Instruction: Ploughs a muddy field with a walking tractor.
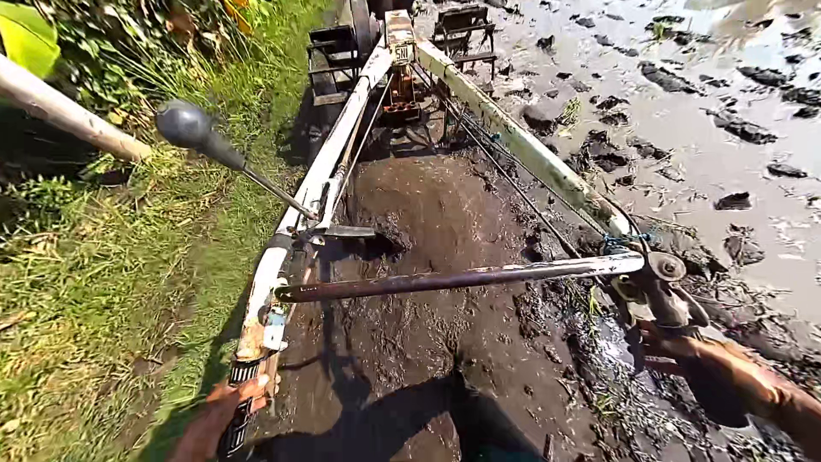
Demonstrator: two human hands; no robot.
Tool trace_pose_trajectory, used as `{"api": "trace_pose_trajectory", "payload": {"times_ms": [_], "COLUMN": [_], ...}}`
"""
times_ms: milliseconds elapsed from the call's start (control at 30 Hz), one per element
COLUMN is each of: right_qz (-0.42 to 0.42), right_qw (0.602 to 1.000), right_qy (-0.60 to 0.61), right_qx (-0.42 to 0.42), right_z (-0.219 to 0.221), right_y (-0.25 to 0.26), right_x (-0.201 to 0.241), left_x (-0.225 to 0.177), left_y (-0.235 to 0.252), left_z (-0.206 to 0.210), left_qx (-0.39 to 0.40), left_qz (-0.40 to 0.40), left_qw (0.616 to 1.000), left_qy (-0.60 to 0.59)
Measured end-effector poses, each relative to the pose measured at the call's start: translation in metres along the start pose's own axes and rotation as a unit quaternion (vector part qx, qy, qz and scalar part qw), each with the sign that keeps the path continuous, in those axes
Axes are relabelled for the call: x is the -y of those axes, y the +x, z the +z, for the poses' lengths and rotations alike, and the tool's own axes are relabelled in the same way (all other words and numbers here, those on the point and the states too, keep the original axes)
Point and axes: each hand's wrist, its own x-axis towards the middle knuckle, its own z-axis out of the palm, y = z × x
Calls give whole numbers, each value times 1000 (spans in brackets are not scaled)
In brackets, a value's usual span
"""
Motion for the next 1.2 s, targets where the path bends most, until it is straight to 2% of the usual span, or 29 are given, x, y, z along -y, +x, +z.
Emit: {"api": "trace_pose_trajectory", "payload": {"times_ms": [67, 167, 333, 467, 700, 967, 1100, 1200], "right_qz": [-8, -35, -49, -50, -46, -27, -34, -6], "right_qw": [1000, 999, 999, 998, 999, 998, 999, 1000], "right_qy": [-1, -13, 2, -3, 5, -8, 25, 16], "right_qx": [9, 11, 24, 24, -3, -49, -31, 7], "right_z": [1, 2, -6, -3, 17, 58, 73, 75], "right_y": [35, 84, 177, 246, 346, 453, 512, 561], "right_x": [30, 82, 130, 173, 257, 362, 425, 468], "left_x": [-49, -106, -155, -202, -294, -403, -467, -515], "left_y": [16, 51, 142, 208, 305, 415, 470, 514], "left_z": [12, 30, 36, 49, 66, 85, 91, 93], "left_qx": [-22, -18, 22, 16, 46, 56, 67, 66], "left_qz": [-27, -40, 19, -6, 6, 17, 25, 23], "left_qw": [996, 995, 999, 998, 996, 996, 995, 995], "left_qy": [77, 86, -43, -53, -75, -72, -69, -70]}}
